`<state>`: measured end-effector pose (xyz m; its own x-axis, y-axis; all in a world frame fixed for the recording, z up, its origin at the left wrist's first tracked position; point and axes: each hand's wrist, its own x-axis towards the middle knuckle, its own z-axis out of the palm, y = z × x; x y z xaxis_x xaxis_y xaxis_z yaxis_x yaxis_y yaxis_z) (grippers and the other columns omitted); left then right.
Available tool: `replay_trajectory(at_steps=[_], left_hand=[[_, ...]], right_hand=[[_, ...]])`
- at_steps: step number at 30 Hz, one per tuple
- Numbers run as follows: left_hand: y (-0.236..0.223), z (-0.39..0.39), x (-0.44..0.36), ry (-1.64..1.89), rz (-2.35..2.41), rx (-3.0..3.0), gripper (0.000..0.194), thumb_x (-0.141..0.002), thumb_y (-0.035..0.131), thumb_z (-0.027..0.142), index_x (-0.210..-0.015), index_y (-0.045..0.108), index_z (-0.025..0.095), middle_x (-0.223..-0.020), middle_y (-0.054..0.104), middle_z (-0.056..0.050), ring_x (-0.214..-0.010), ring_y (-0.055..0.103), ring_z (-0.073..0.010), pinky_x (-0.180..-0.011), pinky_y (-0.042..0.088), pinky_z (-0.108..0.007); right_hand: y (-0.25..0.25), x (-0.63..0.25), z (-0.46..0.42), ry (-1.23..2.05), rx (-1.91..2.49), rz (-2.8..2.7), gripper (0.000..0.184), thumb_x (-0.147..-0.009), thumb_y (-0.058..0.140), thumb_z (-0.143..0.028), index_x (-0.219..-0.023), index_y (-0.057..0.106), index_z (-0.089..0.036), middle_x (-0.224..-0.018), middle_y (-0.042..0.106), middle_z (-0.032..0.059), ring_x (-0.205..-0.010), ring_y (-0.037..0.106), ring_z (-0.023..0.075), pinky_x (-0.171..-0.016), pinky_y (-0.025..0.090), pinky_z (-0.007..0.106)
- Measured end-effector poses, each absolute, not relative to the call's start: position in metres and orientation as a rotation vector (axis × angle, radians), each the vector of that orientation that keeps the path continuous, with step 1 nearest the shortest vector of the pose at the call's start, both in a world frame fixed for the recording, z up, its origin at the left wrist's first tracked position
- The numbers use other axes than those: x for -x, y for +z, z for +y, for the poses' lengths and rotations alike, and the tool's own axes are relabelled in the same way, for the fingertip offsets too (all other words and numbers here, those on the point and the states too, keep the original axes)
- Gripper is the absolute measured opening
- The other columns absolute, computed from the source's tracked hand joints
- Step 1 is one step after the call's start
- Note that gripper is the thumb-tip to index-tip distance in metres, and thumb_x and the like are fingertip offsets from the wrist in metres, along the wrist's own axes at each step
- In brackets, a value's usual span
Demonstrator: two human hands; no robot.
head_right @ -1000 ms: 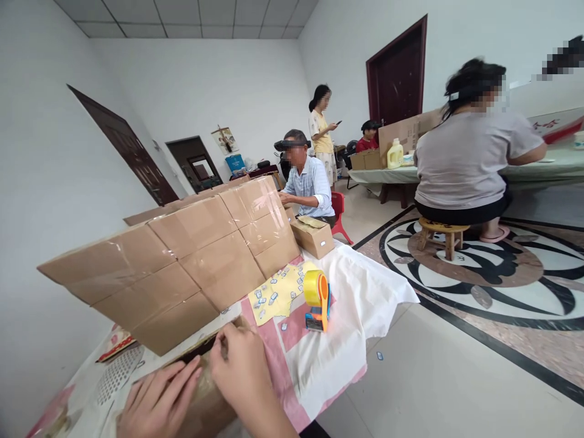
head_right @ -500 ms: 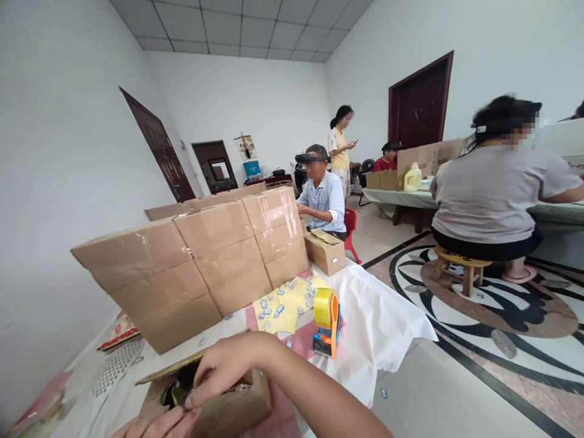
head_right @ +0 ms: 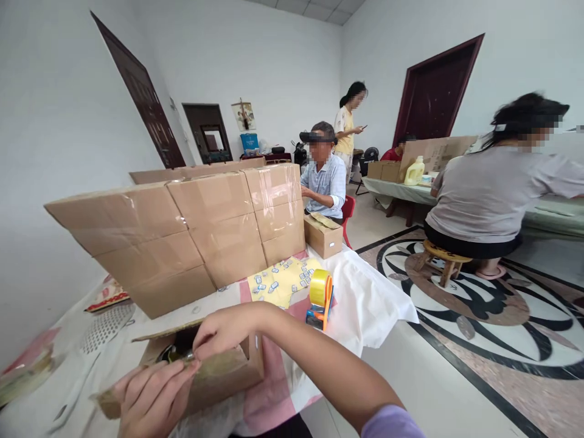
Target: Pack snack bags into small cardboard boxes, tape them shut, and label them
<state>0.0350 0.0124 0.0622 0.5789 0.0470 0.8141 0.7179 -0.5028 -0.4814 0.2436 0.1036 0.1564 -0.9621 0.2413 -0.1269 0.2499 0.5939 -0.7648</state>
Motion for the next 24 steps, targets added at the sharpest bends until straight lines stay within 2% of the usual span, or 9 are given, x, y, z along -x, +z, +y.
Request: replay_trajectory(at_steps=[6,13,16,18,21,23,24], left_hand=[[0.064,0.003,-0.048,-1.021,-0.746,1.939,0.015,-0.086,0.071,0.008,-0.094,0.073,0.021,-0.078,0.073,-0.002,-0.082,0.063,-0.0182,-0.095,0.038,-0.037],[0.070,-0.004,-0.060,-1.002,-0.931,1.965,0.014,-0.088,0.068,0.006,-0.092,0.069,0.020,-0.076,0.069,-0.001,-0.078,0.060,-0.0171,-0.088,0.036,-0.037],[0.070,-0.006,-0.059,-1.037,-0.961,1.931,0.013,-0.088,0.072,0.009,-0.093,0.071,0.021,-0.075,0.068,0.000,-0.077,0.059,-0.0162,-0.089,0.035,-0.037],[0.069,-0.013,-0.058,-1.066,-0.995,1.861,0.015,-0.085,0.078,0.013,-0.094,0.072,0.023,-0.073,0.067,0.000,-0.076,0.058,-0.0172,-0.089,0.036,-0.038],[0.066,-0.034,-0.061,-1.265,-1.183,1.720,0.017,-0.082,0.080,0.014,-0.093,0.068,0.021,-0.073,0.066,-0.001,-0.071,0.059,-0.0168,-0.080,0.043,-0.034],[0.061,-0.052,-0.065,-1.504,-1.485,1.639,0.011,-0.089,0.072,0.018,-0.086,0.062,0.021,-0.067,0.062,0.002,-0.059,0.055,-0.0132,-0.066,0.043,-0.027],[0.058,-0.060,-0.067,-1.584,-1.694,1.633,0.013,-0.094,0.066,0.025,-0.082,0.060,0.022,-0.062,0.058,0.004,-0.052,0.051,-0.0116,-0.058,0.040,-0.025]], right_hand=[[0.164,-0.244,0.097,-1.242,-0.424,2.850,0.021,-0.093,0.051,-0.012,-0.074,0.057,-0.016,-0.065,0.043,-0.0076,-0.063,0.043,0.0076,-0.061,0.035,0.020],[0.164,-0.247,0.095,-1.350,-0.438,2.909,0.027,-0.088,0.044,-0.007,-0.064,0.050,-0.018,-0.062,0.039,-0.0075,-0.060,0.037,0.0080,-0.057,0.029,0.023],[0.160,-0.248,0.093,-1.391,-0.504,2.931,0.027,-0.088,0.046,-0.010,-0.063,0.053,-0.018,-0.063,0.038,-0.0075,-0.059,0.036,0.0080,-0.056,0.028,0.023],[0.159,-0.249,0.091,-1.413,-0.578,2.919,0.022,-0.088,0.051,-0.013,-0.068,0.060,-0.018,-0.064,0.045,-0.0077,-0.060,0.040,0.0081,-0.057,0.031,0.022],[0.161,-0.251,0.084,-1.329,-0.679,2.937,0.017,-0.087,0.056,-0.013,-0.075,0.066,-0.018,-0.066,0.054,-0.0073,-0.061,0.047,0.0084,-0.059,0.035,0.022],[0.164,-0.252,0.076,-1.224,-0.694,2.990,0.014,-0.087,0.058,-0.014,-0.076,0.067,-0.018,-0.068,0.058,-0.0072,-0.062,0.051,0.0081,-0.061,0.036,0.022],[0.166,-0.253,0.071,-1.156,-0.681,3.023,0.012,-0.088,0.062,-0.017,-0.077,0.067,-0.019,-0.070,0.060,-0.0071,-0.064,0.053,0.0083,-0.061,0.036,0.022]])
